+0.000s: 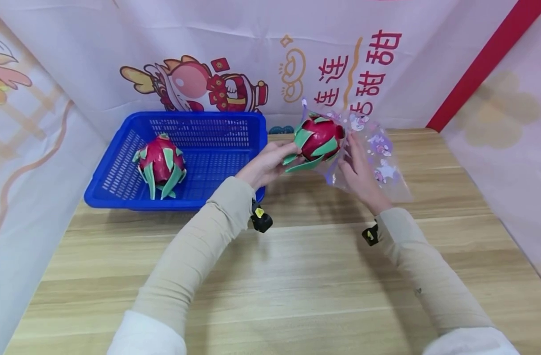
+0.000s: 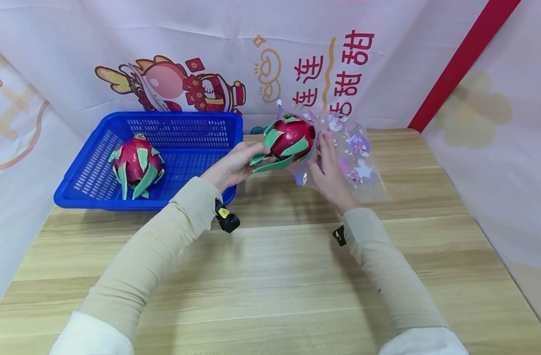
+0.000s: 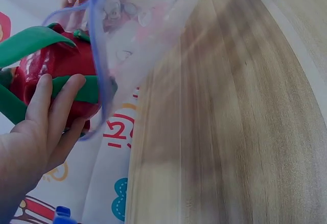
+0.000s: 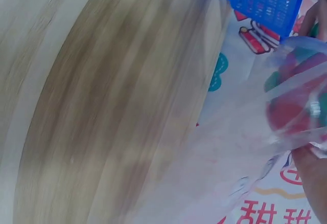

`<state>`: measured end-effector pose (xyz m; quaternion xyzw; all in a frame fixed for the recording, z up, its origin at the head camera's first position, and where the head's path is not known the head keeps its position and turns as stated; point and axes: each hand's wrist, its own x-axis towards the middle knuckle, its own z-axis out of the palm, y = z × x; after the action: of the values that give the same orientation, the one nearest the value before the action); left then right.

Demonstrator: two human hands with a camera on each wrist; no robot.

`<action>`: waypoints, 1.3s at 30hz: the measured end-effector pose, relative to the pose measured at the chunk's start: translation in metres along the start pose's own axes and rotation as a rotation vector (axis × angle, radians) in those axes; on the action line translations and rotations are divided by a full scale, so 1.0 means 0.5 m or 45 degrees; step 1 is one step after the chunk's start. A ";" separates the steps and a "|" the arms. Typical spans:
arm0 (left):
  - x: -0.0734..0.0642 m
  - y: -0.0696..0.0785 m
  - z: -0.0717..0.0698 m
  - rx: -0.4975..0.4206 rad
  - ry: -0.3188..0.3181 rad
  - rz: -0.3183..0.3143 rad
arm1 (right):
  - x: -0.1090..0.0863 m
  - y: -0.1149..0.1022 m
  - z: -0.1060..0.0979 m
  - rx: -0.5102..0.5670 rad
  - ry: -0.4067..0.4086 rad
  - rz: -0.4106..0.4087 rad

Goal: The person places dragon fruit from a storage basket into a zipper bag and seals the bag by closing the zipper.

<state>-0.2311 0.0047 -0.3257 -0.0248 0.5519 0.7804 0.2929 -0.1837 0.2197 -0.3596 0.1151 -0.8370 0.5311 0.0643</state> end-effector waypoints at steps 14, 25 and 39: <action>0.004 -0.004 -0.002 -0.002 0.016 0.030 | 0.015 0.009 -0.001 -0.158 -0.039 0.098; -0.007 0.002 0.006 0.089 -0.014 -0.019 | 0.025 0.016 -0.006 -0.200 -0.005 0.061; -0.006 -0.007 0.010 0.073 0.040 -0.027 | 0.020 0.017 -0.007 -0.135 -0.003 0.068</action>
<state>-0.2254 0.0086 -0.3259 -0.0344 0.5784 0.7606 0.2928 -0.1954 0.2251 -0.3631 0.0898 -0.8668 0.4875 0.0551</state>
